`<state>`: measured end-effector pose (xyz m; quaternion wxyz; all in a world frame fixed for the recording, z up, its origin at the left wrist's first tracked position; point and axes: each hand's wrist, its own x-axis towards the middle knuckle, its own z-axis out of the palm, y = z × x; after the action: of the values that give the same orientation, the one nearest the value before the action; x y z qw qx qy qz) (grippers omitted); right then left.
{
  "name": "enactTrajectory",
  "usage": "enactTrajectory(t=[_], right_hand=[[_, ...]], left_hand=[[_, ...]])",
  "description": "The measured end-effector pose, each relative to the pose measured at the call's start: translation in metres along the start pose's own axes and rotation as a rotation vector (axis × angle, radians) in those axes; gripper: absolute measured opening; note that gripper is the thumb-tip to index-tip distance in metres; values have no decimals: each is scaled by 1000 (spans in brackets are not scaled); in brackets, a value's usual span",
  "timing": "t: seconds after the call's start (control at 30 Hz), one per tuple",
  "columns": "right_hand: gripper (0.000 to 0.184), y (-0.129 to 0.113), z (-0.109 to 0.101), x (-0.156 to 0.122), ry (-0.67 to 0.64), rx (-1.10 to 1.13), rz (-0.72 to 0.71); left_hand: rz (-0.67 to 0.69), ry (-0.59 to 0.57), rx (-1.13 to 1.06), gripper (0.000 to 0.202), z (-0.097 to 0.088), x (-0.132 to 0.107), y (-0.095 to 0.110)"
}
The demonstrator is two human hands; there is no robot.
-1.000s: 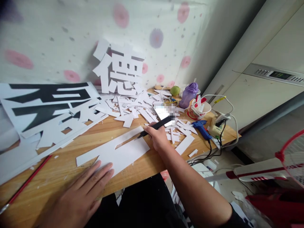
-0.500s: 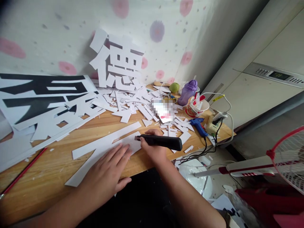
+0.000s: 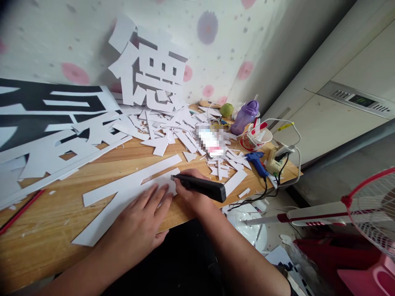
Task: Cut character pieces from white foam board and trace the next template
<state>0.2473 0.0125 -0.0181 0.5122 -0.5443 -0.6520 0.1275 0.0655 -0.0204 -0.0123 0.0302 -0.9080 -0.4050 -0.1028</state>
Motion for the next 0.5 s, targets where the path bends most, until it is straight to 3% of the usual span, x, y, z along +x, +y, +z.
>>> enactTrajectory(t=[0.5], right_hand=[[10, -9, -3, 3, -41, -143, -16]], left_hand=[[-18, -13, -15, 75, -2, 1, 2]])
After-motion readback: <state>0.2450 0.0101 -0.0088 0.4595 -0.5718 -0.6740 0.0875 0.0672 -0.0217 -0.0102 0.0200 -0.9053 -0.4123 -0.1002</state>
